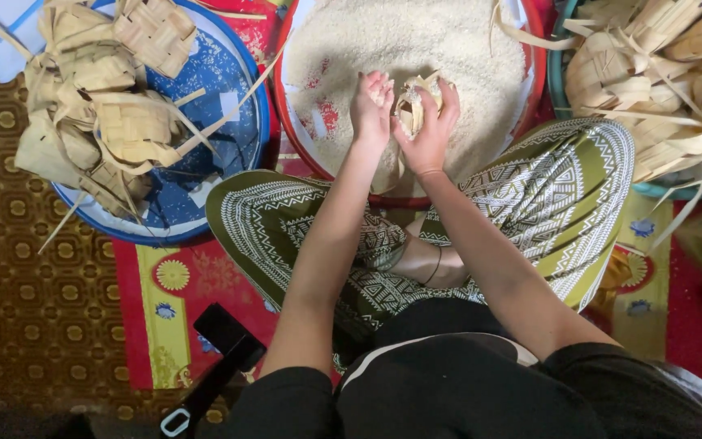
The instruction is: Filling woven palm leaf pouches with raw rice to prepare ketupat.
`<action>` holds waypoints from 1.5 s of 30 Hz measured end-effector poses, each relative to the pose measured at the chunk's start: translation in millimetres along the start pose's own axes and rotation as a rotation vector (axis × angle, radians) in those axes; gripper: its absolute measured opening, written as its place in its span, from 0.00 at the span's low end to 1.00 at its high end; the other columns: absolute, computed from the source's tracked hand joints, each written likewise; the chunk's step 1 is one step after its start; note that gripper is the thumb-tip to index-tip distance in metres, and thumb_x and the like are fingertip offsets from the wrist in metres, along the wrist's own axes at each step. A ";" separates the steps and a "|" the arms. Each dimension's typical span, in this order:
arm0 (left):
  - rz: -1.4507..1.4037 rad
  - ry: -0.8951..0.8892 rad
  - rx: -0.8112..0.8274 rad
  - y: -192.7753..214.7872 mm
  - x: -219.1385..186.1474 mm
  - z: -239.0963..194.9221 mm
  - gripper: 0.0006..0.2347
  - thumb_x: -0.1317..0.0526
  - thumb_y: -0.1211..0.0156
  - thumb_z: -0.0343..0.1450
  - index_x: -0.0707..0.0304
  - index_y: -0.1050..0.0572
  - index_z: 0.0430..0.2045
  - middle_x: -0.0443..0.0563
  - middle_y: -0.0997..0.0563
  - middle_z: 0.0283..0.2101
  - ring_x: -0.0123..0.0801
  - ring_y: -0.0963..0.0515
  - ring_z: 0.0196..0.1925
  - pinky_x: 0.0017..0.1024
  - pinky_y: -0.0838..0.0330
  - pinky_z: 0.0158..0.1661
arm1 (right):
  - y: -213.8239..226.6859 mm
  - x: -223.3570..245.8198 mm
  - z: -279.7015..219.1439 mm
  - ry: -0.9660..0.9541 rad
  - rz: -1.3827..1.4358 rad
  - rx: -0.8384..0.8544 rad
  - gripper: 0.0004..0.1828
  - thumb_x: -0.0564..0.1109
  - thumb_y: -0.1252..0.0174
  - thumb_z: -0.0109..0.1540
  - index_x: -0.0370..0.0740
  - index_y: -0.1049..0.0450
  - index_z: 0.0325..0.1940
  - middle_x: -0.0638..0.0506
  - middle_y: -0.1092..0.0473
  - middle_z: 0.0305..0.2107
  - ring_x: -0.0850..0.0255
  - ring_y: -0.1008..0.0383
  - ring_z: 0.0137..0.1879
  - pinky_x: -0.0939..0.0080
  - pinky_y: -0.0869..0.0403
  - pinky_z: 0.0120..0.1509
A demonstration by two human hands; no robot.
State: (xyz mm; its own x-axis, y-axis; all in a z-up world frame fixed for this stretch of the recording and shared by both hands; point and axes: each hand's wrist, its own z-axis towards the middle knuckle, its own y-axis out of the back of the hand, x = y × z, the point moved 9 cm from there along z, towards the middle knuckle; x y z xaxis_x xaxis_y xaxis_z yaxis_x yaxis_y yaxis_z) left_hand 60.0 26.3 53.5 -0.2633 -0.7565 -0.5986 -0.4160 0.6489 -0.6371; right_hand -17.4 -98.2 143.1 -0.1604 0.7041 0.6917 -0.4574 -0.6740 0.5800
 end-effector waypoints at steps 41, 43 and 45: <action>0.670 -0.677 0.438 -103.0 -57.0 -100.6 0.23 0.49 0.61 0.80 0.66 0.19 0.33 0.55 0.13 0.39 0.38 0.15 0.50 0.31 0.21 0.52 | -14.6 -16.2 -3.3 0.009 -0.054 0.009 0.31 0.52 0.30 0.62 0.43 0.36 0.63 0.42 0.52 0.69 0.41 0.56 0.78 0.33 0.49 0.83; 1.031 -0.759 0.425 -113.3 -62.5 -116.0 0.15 0.55 0.57 0.78 0.57 0.19 0.36 0.43 0.14 0.31 0.22 0.26 0.19 0.21 0.33 0.21 | -19.3 -24.4 -7.0 -0.026 -0.099 0.004 0.27 0.49 0.36 0.68 0.41 0.33 0.69 0.41 0.53 0.70 0.38 0.57 0.79 0.34 0.51 0.83; 1.124 -0.880 0.323 -98.3 -52.3 -85.0 0.14 0.57 0.57 0.77 0.57 0.19 0.33 0.45 0.14 0.33 0.28 0.23 0.28 0.27 0.29 0.33 | -13.9 -17.5 -3.7 -0.022 -0.066 0.010 0.31 0.52 0.31 0.64 0.44 0.34 0.67 0.42 0.53 0.70 0.40 0.57 0.79 0.34 0.51 0.84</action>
State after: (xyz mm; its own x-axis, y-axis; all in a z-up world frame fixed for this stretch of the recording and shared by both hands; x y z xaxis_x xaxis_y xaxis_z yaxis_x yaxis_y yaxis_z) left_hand 40.6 -4.8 188.7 0.3444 0.3654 -0.8648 -0.1146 0.9306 0.3476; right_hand -11.5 -100.4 121.3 -0.1107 0.7420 0.6612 -0.4579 -0.6285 0.6287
